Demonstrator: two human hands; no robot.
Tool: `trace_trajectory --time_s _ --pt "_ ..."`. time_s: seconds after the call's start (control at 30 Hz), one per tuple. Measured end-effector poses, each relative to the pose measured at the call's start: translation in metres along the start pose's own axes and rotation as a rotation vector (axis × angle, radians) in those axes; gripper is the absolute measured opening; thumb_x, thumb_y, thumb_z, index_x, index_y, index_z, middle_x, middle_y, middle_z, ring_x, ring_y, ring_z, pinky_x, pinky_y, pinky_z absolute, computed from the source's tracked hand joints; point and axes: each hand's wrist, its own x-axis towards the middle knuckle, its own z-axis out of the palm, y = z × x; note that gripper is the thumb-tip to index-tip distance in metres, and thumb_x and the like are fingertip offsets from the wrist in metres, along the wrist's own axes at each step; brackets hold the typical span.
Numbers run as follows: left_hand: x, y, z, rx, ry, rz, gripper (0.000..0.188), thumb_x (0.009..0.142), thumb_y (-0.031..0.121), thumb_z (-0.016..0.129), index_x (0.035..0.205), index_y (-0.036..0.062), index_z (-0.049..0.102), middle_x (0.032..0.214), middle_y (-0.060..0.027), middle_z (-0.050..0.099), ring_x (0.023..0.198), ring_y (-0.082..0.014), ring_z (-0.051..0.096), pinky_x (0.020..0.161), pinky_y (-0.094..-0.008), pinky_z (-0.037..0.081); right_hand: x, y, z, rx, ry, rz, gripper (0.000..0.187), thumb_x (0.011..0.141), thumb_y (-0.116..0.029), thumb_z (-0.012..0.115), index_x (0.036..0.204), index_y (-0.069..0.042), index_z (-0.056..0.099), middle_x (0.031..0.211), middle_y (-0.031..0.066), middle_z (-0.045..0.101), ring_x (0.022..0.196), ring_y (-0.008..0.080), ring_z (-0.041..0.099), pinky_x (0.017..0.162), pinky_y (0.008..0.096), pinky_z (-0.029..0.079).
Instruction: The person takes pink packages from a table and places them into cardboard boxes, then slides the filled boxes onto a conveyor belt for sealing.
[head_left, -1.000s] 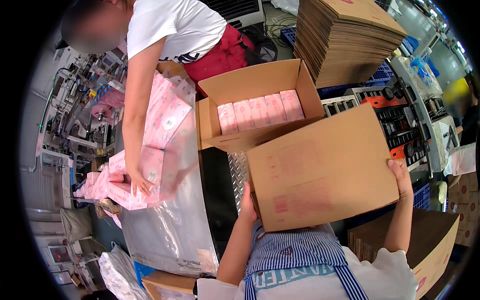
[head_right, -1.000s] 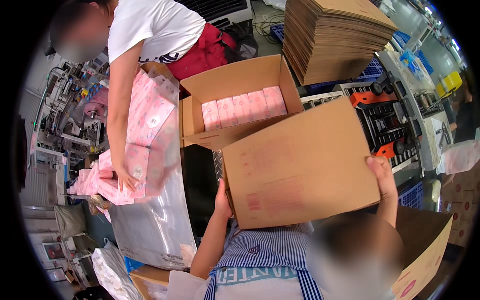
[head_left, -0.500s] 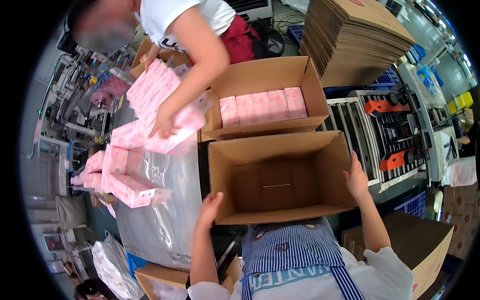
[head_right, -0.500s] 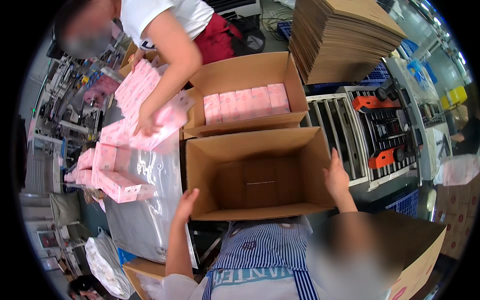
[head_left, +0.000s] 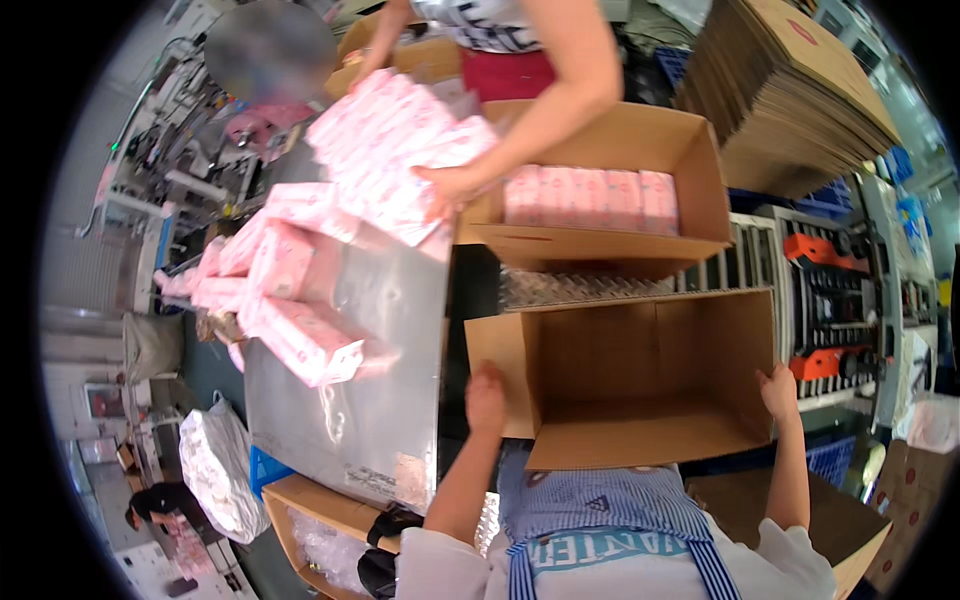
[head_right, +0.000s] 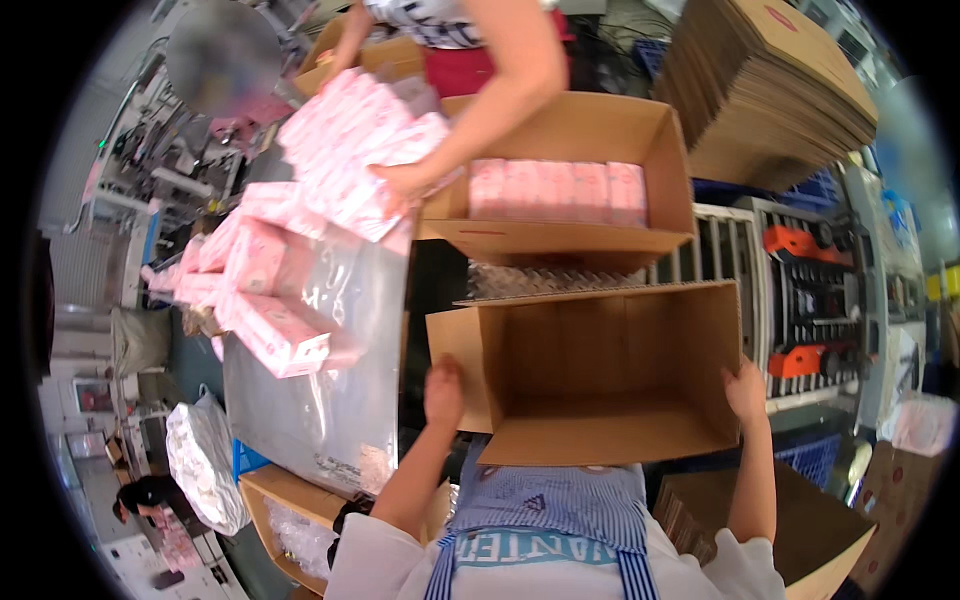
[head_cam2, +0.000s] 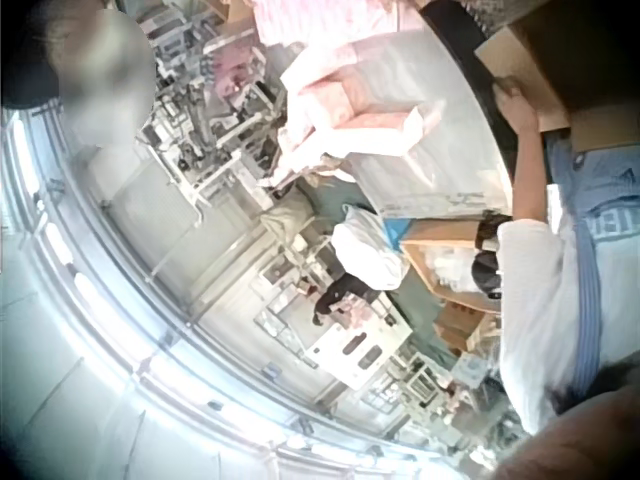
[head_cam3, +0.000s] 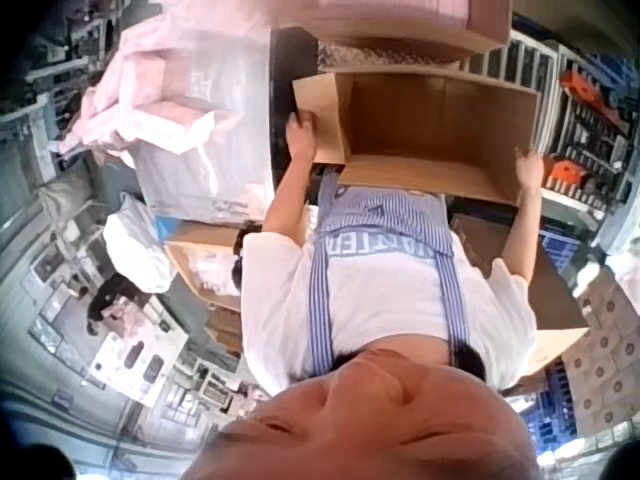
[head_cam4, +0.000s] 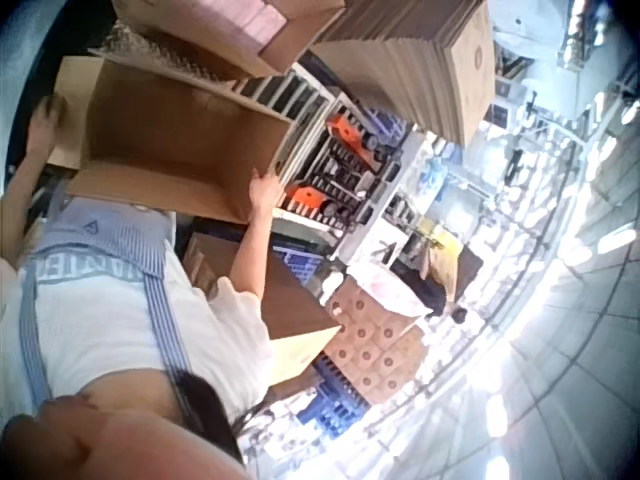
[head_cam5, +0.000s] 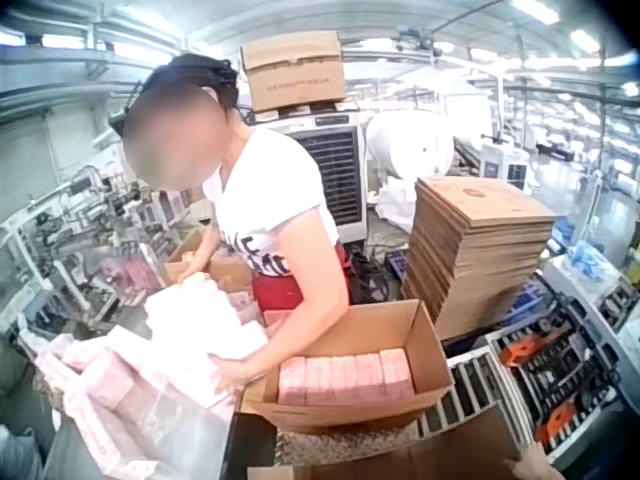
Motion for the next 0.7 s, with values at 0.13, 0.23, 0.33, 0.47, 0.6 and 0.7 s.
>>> trace_trajectory --time_s 0.13,0.23,0.33,0.47,0.6,0.7 --pt "0.041 0.025 -0.100 -0.010 -0.129 0.168 0.026 0.082 0.022 0.056 0.104 0.0109 0.064 0.113 -0.0140 0.057 0.098 -0.0279 0.055 0.084 -0.0392 0.048 -0.022 -0.048 0.028 0.061 -0.154 0.002 0.030 0.081 -0.012 0.058 0.108 0.001 0.059 0.095 0.0237 0.064 0.095 0.0410 0.059 0.079 0.0437 0.048" --pt "0.091 -0.020 -0.204 0.049 0.035 -0.004 0.022 0.082 0.025 0.057 0.097 0.0126 0.068 0.111 -0.0120 0.058 0.096 -0.0267 0.056 0.080 -0.0377 0.050 -0.043 -0.108 0.065 0.099 -0.196 0.005 0.029 0.080 -0.010 0.059 0.106 0.002 0.059 0.096 0.0250 0.064 0.096 0.0416 0.058 0.080 0.0453 0.048" --pt "0.131 -0.126 -0.252 0.230 0.102 -0.344 0.025 0.080 0.032 0.061 0.097 0.0150 0.068 0.118 -0.0084 0.053 0.110 -0.0291 0.047 0.083 -0.0472 0.048 -0.041 -0.138 0.079 -0.135 0.136 -0.031 0.052 0.078 -0.010 0.063 0.126 0.002 0.045 0.113 0.0231 0.056 0.109 0.0401 0.052 0.093 0.0454 0.040" --pt "0.120 -0.218 -0.247 0.090 0.442 -0.252 0.030 0.079 0.037 0.063 0.103 0.0186 0.065 0.123 -0.0085 0.047 0.117 -0.0365 0.038 0.084 -0.0586 0.043 -0.018 -0.245 0.082 -0.339 0.425 -0.537 0.062 0.075 -0.005 0.064 0.131 -0.002 0.039 0.119 0.0196 0.050 0.112 0.0378 0.047 0.099 0.0465 0.036" --pt "0.069 -0.171 -0.263 0.076 0.301 -0.284 0.033 0.078 0.040 0.063 0.105 0.0217 0.064 0.123 -0.0088 0.048 0.108 -0.0372 0.045 0.075 -0.0463 0.052 0.001 -0.407 0.145 -0.115 0.160 -0.960 0.051 0.065 -0.003 0.067 0.113 -0.006 0.053 0.113 0.0150 0.053 0.110 0.0344 0.049 0.094 0.0440 0.040" --pt "-0.001 -0.162 -0.266 -0.040 0.206 -0.296 0.031 0.077 0.036 0.066 0.105 0.0219 0.065 0.116 -0.0083 0.051 0.096 -0.0343 0.052 0.076 -0.0421 0.051 -0.014 -0.560 0.205 -0.129 0.000 -1.387 0.054 0.067 -0.014 0.069 0.119 -0.010 0.053 0.126 0.0135 0.046 0.121 0.0337 0.041 0.101 0.0486 0.034"
